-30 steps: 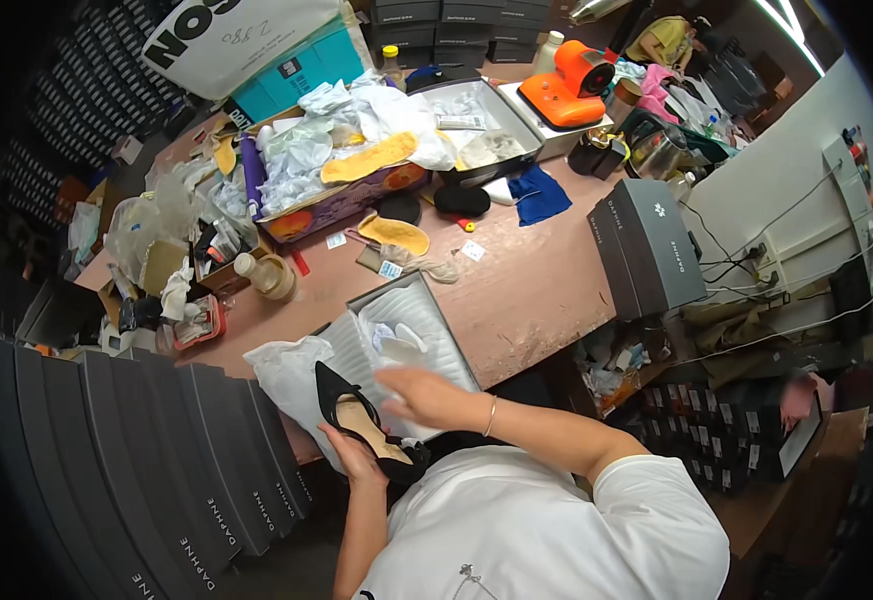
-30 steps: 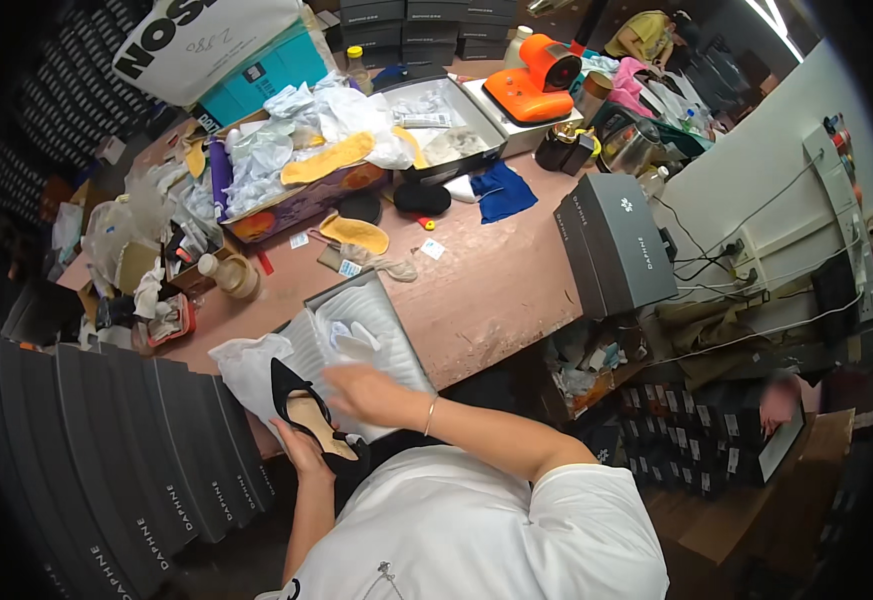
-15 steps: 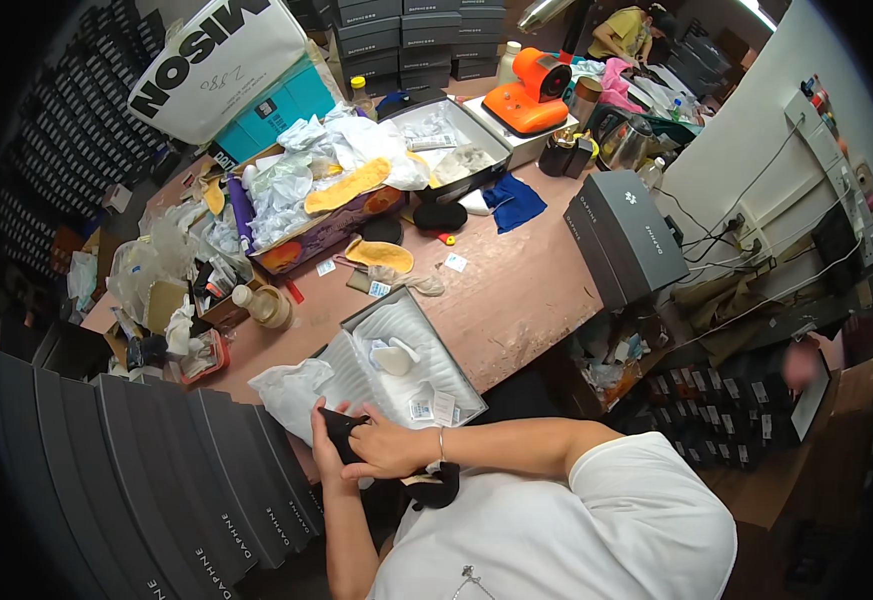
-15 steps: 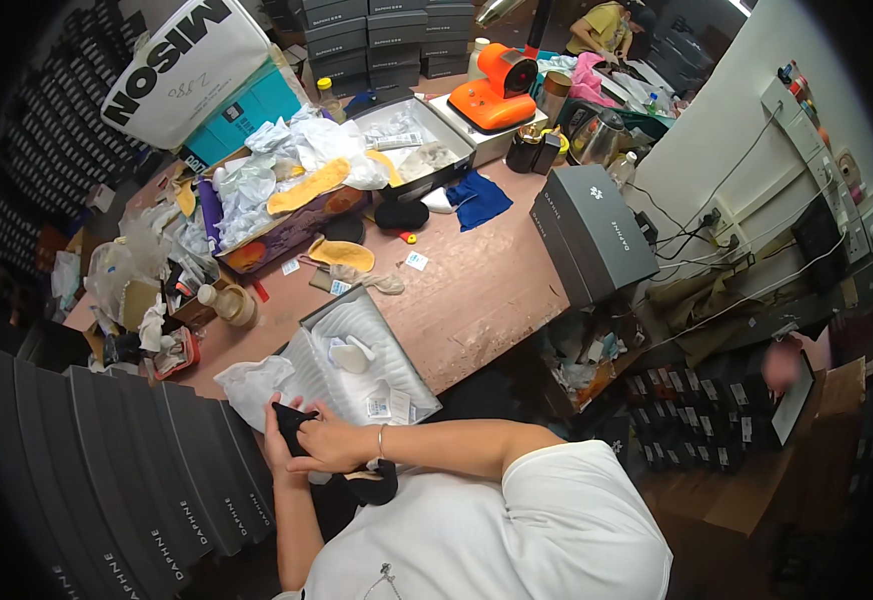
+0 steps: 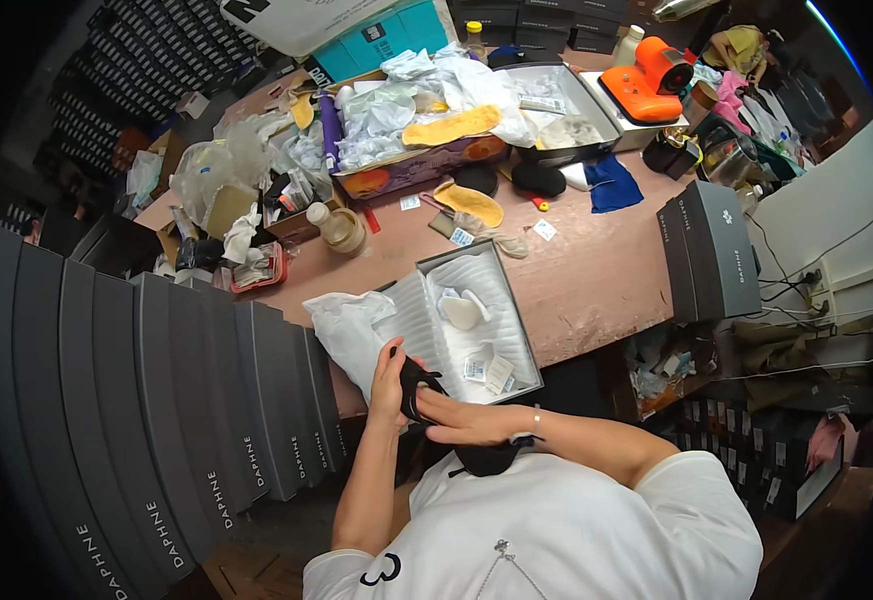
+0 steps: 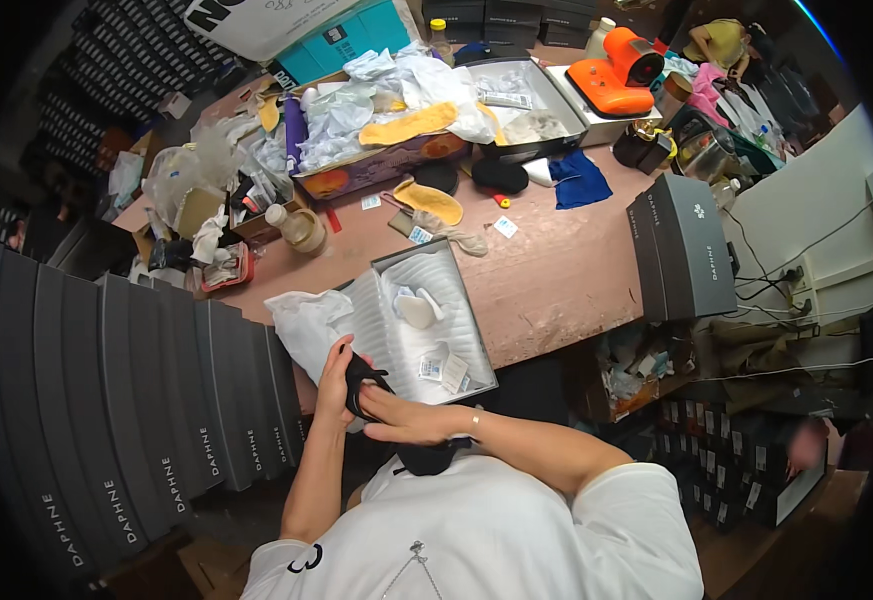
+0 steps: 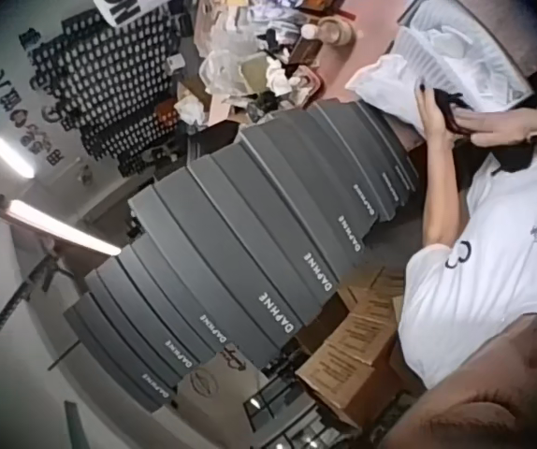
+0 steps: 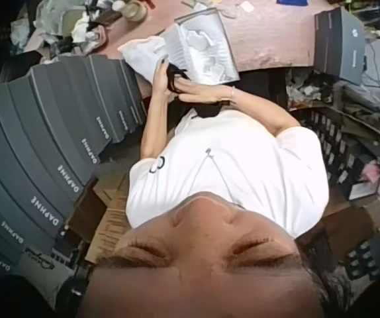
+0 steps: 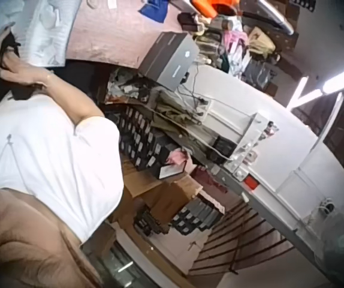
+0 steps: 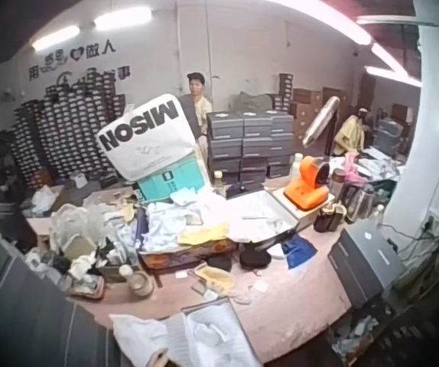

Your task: Pack pairs of black high-heeled shoes into boxes using protective paper and checking tags.

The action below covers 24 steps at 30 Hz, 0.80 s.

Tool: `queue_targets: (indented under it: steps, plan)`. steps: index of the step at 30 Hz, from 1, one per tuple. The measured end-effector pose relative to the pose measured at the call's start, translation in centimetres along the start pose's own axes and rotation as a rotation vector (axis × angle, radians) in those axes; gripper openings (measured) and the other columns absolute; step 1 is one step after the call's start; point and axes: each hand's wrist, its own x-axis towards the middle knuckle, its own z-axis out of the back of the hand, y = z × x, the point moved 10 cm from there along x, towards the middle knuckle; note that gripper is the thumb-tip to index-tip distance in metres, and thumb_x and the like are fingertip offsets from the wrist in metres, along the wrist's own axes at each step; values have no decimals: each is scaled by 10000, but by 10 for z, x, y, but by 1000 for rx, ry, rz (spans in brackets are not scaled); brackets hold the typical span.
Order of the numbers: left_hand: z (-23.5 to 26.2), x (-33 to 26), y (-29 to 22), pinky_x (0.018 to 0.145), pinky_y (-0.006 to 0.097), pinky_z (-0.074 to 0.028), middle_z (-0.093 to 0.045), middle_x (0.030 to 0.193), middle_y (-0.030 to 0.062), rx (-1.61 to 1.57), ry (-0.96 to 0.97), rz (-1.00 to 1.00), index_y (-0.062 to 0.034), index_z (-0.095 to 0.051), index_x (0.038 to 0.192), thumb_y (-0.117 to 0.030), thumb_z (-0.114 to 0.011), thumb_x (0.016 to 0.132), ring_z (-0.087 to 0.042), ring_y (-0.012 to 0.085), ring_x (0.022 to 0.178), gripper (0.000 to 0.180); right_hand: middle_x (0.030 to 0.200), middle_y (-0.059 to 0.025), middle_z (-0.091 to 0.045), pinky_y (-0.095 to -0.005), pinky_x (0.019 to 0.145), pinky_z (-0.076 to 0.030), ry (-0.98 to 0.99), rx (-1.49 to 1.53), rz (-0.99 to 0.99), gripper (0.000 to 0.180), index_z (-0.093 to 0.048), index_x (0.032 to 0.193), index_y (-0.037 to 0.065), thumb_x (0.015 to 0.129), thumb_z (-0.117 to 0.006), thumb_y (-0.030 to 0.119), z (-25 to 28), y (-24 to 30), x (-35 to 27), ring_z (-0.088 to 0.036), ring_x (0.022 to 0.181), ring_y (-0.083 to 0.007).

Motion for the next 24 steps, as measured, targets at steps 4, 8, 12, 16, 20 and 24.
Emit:
queue_targets:
  steps: [4, 8, 12, 16, 20, 24]
  plan:
    - [-11, 5, 2, 631, 316, -526, -589, 850, 102, -40, 3, 16, -99, -413, 1297, -272, -457, 986, -617, 197, 713, 359, 1389, -332, -288, -534, 1112, -134, 65, -110, -98, 716, -356, 1305, -109, 969, -317, 522, 9, 10, -4, -293, 1327, -387]
    - [-6, 15, 7, 676, 302, -525, -591, 842, 78, 48, -74, 55, -118, -441, 1241, -340, -434, 995, -606, 172, 730, 331, 850, -278, -561, -562, 997, -254, -338, -327, -106, 641, -573, 919, -103, 960, -365, 502, 6, -52, 40, -502, 921, -414]
    - [-16, 0, 3, 660, 306, -530, -587, 857, 81, 19, 29, 31, -110, -406, 1307, -302, -443, 992, -610, 178, 725, 371, 1224, -300, -488, -429, 1022, -298, 223, -114, -258, 646, -485, 1179, -117, 976, -356, 483, 8, -6, 18, -481, 1094, -391]
    - [-22, -7, 26, 658, 319, -536, -587, 849, 84, -14, 105, 129, -107, -374, 1333, -265, -447, 987, -627, 195, 733, 387, 1397, -215, -396, -370, 1011, -349, 316, 501, -401, 629, -355, 1377, -42, 981, -389, 445, 4, -20, -34, -443, 1234, -314]
    - [-22, -19, 21, 782, 352, -532, -578, 1045, 117, -236, 6, 56, -82, -343, 1352, -263, -453, 984, -611, 221, 935, 424, 1304, -163, -539, -365, 930, -444, 535, 453, -685, 563, -389, 1373, 5, 964, -492, 378, 24, -50, -37, -514, 1192, -276]
    - [-13, -37, 89, 887, 455, -499, -556, 1203, 160, -383, 128, 184, -46, -433, 1312, -422, -416, 969, -560, 303, 1101, 509, 880, -139, -653, -378, 695, -506, -402, -875, -90, 391, -567, 1184, 49, 808, -606, 149, 154, -52, 39, -628, 817, -305]
